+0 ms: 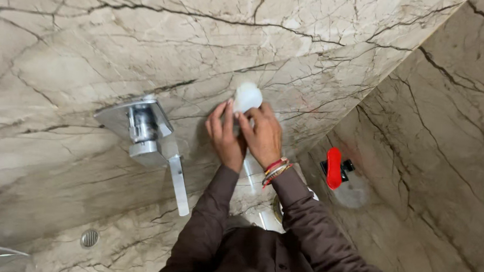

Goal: The person scrubs the marble-patterned bathroom wall and a chrome shower mixer using a white sponge and a brush.

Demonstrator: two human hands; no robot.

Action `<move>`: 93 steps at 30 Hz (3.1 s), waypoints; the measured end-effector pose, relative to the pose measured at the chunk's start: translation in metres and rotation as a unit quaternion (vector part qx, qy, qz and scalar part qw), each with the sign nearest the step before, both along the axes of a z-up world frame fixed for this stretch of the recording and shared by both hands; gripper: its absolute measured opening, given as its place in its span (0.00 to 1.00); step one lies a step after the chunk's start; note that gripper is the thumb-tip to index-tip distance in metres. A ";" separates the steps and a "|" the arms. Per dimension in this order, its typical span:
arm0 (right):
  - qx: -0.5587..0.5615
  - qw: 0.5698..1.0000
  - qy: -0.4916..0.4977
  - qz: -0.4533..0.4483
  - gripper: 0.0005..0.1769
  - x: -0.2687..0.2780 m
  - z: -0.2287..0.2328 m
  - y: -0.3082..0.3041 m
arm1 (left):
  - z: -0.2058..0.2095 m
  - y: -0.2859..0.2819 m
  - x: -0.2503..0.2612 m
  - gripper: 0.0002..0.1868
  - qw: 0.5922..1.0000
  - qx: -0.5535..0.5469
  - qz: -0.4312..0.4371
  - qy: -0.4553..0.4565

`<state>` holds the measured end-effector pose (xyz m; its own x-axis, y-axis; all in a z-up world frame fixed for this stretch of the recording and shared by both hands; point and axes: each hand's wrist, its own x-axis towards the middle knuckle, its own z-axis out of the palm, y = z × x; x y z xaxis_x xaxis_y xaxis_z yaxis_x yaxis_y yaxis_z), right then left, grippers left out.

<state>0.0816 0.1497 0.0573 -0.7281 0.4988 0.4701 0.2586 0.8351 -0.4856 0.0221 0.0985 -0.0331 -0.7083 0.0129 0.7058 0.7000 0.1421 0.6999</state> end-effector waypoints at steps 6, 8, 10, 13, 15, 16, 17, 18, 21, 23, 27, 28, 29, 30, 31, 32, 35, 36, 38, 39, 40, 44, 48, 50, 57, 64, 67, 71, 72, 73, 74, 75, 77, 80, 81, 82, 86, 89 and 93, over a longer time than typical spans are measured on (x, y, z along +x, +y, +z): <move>-0.035 0.997 0.042 0.047 0.13 0.045 0.042 0.027 | 0.010 0.006 -0.004 0.33 0.998 -0.053 0.009 0.030; -0.085 0.994 0.069 0.013 0.12 0.068 0.065 0.032 | 0.040 0.020 -0.011 0.33 0.994 -0.042 0.009 0.100; -0.096 0.986 0.134 0.008 0.11 0.086 0.086 0.036 | 0.073 0.032 -0.022 0.34 0.989 -0.032 0.007 0.145; -0.131 0.978 0.160 -0.038 0.11 0.112 0.089 0.044 | 0.086 0.050 -0.019 0.34 0.989 -0.037 -0.012 0.143; -0.155 0.972 0.166 -0.060 0.11 0.122 0.078 0.049 | 0.068 0.054 -0.011 0.33 0.991 -0.065 -0.021 0.115; -0.168 0.969 0.167 -0.071 0.11 0.126 0.071 0.050 | 0.052 0.051 -0.005 0.33 0.987 -0.106 -0.030 0.120; -0.169 0.970 0.160 -0.069 0.11 0.130 0.066 0.052 | 0.036 0.046 -0.001 0.33 0.981 -0.143 -0.036 0.126; -0.169 0.971 0.152 -0.067 0.12 0.134 0.062 0.053 | 0.022 0.043 0.001 0.33 0.974 -0.180 -0.042 0.132; -0.162 0.975 0.131 -0.076 0.12 0.142 0.056 0.056 | -0.006 0.023 -0.001 0.33 0.951 -0.264 -0.080 0.142; -0.161 0.974 0.134 -0.083 0.11 0.141 0.055 0.062 | 0.003 0.023 -0.010 0.33 0.952 -0.239 -0.095 0.168; -0.225 0.959 0.161 -0.068 0.12 0.129 0.054 0.070 | 0.062 0.041 -0.023 0.31 0.964 -0.152 -0.072 0.205; -0.252 0.951 0.168 -0.058 0.12 0.124 0.054 0.071 | 0.076 0.044 -0.025 0.31 0.968 -0.129 -0.062 0.208; -0.264 0.950 0.162 -0.047 0.13 0.121 0.051 0.072 | 0.085 0.046 -0.023 0.31 0.970 -0.106 -0.053 0.210; -0.276 0.948 0.156 -0.036 0.14 0.116 0.046 0.073 | 0.089 0.046 -0.021 0.31 0.971 -0.106 -0.060 0.204; -0.289 0.945 0.150 -0.026 0.15 0.111 0.039 0.074 | 0.088 0.047 -0.020 0.31 0.972 -0.107 -0.067 0.198; -0.324 0.933 0.154 -0.022 0.17 0.104 0.031 0.077 | 0.083 0.048 -0.019 0.32 0.973 -0.109 -0.074 0.191; -0.432 0.892 0.129 -0.033 0.19 0.068 -0.007 0.088 | 0.044 0.035 -0.009 0.32 0.965 -0.181 -0.082 0.168; -0.469 0.875 0.099 -0.059 0.19 0.057 -0.022 0.090 | 0.028 0.029 -0.004 0.33 0.967 -0.187 -0.099 0.139; -0.520 0.843 0.109 -0.087 0.18 0.036 -0.052 0.084 | 0.004 0.015 0.003 0.34 0.969 -0.197 -0.128 0.078; -0.534 0.826 0.154 -0.090 0.18 0.026 -0.064 0.079 | -0.001 0.013 0.002 0.34 0.973 -0.175 -0.135 0.073; -0.547 0.808 0.199 -0.094 0.19 0.018 -0.070 0.075 | -0.001 0.013 0.001 0.35 0.976 -0.153 -0.141 0.069; -0.343 0.884 0.318 0.010 0.26 -0.006 -0.048 0.073 | 0.035 0.005 -0.010 0.36 0.981 -0.091 -0.156 0.064; -0.247 0.894 0.372 -0.038 0.28 -0.008 -0.025 0.074 | 0.083 -0.027 -0.019 0.30 0.961 -0.064 -0.261 0.066; -0.159 0.912 0.359 -0.122 0.28 -0.014 -0.052 0.069 | 0.094 -0.060 -0.027 0.23 0.960 -0.084 -0.252 0.092; -0.562 0.745 0.283 -0.220 0.28 -0.047 -0.227 0.007 | 0.105 -0.171 -0.071 0.15 0.937 -0.273 -0.207 0.073; -0.282 0.794 0.492 -0.218 0.23 -0.048 -0.159 0.058 | 0.113 -0.190 -0.121 0.20 0.927 -0.240 -0.288 0.024; -0.221 0.799 0.428 -0.360 0.24 -0.079 -0.171 0.053 | 0.112 -0.190 -0.137 0.18 0.931 -0.219 -0.293 0.013; -0.262 0.771 0.302 -0.496 0.27 -0.108 -0.277 -0.010 | 0.114 -0.188 -0.149 0.18 0.915 -0.209 -0.339 -0.060; -0.374 0.729 0.255 -0.513 0.28 -0.107 -0.298 -0.016 | 0.114 -0.186 -0.152 0.19 0.908 -0.197 -0.360 -0.085; -0.482 0.677 0.204 -0.518 0.30 -0.107 -0.309 -0.019 | 0.115 -0.186 -0.154 0.19 0.900 -0.186 -0.378 -0.112; -0.465 0.684 0.258 -0.500 0.28 -0.107 -0.311 -0.015 | 0.115 -0.187 -0.155 0.19 0.900 -0.185 -0.377 -0.120; -0.445 0.688 0.310 -0.482 0.27 -0.105 -0.303 -0.009 | 0.114 -0.186 -0.154 0.19 0.899 -0.185 -0.377 -0.128; -0.415 0.692 0.400 -0.436 0.25 -0.099 -0.270 0.004 | 0.109 -0.184 -0.153 0.18 0.900 -0.189 -0.370 -0.131; -0.298 0.744 0.456 -0.387 0.21 -0.097 -0.216 0.010 | 0.103 -0.181 -0.153 0.17 0.906 -0.201 -0.355 -0.109; -0.243 0.767 0.461 -0.374 0.19 -0.100 -0.208 0.009 | 0.102 -0.181 -0.154 0.17 0.906 -0.207 -0.356 -0.101; -0.247 0.764 0.461 -0.379 0.19 -0.105 -0.209 0.004 | 0.100 -0.181 -0.155 0.16 0.905 -0.214 -0.356 -0.094; -0.251 0.741 0.500 -0.371 0.20 -0.119 -0.269 -0.012 | 0.096 -0.179 -0.157 0.16 0.905 -0.222 -0.357 -0.068; -0.420 0.691 0.251 -0.532 0.23 -0.111 -0.313 -0.018 | 0.090 -0.179 -0.157 0.15 0.907 -0.267 -0.324 -0.016; -0.475 0.650 0.362 -0.470 0.21 -0.107 -0.289 -0.010 | 0.084 -0.178 -0.159 0.16 0.904 -0.276 -0.324 -0.027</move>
